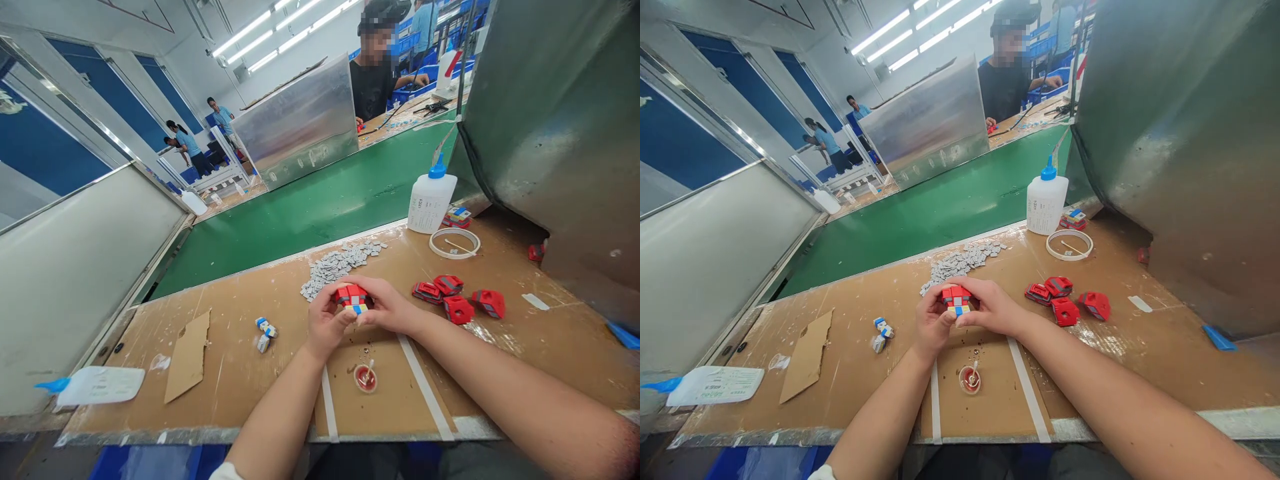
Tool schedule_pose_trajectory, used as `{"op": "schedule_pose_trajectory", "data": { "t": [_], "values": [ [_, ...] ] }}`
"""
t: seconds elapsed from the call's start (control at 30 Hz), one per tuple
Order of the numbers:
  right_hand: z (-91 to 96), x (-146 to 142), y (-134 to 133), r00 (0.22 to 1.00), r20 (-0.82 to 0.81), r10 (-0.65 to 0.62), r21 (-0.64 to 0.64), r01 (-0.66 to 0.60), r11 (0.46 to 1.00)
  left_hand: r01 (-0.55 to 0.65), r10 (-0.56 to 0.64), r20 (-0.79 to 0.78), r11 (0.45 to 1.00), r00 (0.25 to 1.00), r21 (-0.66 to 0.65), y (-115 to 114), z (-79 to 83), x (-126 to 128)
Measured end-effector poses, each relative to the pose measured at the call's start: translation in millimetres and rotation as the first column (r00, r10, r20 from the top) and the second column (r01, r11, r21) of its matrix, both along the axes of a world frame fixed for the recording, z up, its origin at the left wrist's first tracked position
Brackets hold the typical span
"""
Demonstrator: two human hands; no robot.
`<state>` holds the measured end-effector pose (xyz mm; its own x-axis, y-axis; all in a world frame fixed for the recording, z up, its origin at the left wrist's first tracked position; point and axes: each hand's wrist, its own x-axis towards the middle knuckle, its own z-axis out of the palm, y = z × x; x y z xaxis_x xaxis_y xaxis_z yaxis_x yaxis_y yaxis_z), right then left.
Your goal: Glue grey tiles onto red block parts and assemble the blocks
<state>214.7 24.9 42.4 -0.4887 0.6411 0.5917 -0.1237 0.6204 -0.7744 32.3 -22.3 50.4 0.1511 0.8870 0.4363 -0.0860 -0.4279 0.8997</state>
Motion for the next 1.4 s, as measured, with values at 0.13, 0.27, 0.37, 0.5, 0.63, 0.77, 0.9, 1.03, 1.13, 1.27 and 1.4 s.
{"op": "schedule_pose_trajectory", "data": {
  "t": [0.13, 0.27, 0.37, 0.5, 0.63, 0.77, 0.9, 1.03, 1.13, 1.27, 1.4],
  "values": [
    [-1.4, -0.5, 0.7, 1.000, -0.001, -0.003, 0.015, 0.003, 1.000, 0.008, -0.008, 0.014, 1.000, 1.000, 0.013, -0.1, -0.3, 0.0],
    [-1.5, -0.3, 0.7, 1.000, -0.001, 0.000, 0.024, 0.000, 1.000, -0.007, 0.007, 0.004, 1.000, 1.000, 0.020, 0.2, 1.0, 0.6],
    [-0.6, 0.7, 0.5, 0.999, 0.037, -0.001, -0.001, 0.001, 1.000, -0.032, 0.032, -0.016, 0.999, 0.999, 0.034, 0.9, 3.1, 0.9],
    [1.0, 1.6, 0.7, 0.999, 0.044, 0.005, -0.009, -0.004, 1.000, -0.023, 0.024, -0.014, 0.998, 1.000, 0.065, 1.6, 4.6, 0.7],
    [2.5, 1.6, 1.1, 0.999, 0.040, 0.012, -0.018, -0.011, 1.000, -0.035, 0.035, -0.009, 0.998, 0.999, 0.061, 2.3, 3.6, -0.2],
    [4.4, 1.0, 1.0, 0.998, 0.061, -0.011, -0.025, 0.013, 1.000, -0.022, 0.022, 0.004, 0.997, 1.000, 0.068, 2.9, 2.7, -0.9],
    [5.4, 0.5, 1.2, 0.999, 0.045, 0.008, -0.012, -0.008, 1.000, -0.043, 0.045, -0.022, 0.996, 0.999, 0.082, 2.7, 2.7, -1.4],
    [4.5, 0.6, 2.0, 0.999, 0.048, 0.010, -0.014, -0.009, 1.000, -0.053, 0.057, -0.045, 0.996, 0.997, 0.074, 2.5, 2.2, -2.2],
    [4.0, 0.7, 2.4, 0.999, 0.053, 0.011, -0.012, -0.010, 1.000, -0.050, 0.054, -0.038, 0.995, 0.998, 0.084, 2.8, 1.9, -2.2],
    [4.3, 0.6, 2.4, 0.999, 0.040, 0.014, -0.010, -0.013, 1.000, -0.043, 0.045, -0.027, 0.994, 0.999, 0.099, 3.4, 1.8, -1.6],
    [3.8, 0.6, 2.3, 0.999, 0.049, -0.005, -0.004, 0.005, 1.000, -0.045, 0.048, -0.026, 0.994, 0.998, 0.099, 3.8, 1.9, -1.3]
  ]
}}
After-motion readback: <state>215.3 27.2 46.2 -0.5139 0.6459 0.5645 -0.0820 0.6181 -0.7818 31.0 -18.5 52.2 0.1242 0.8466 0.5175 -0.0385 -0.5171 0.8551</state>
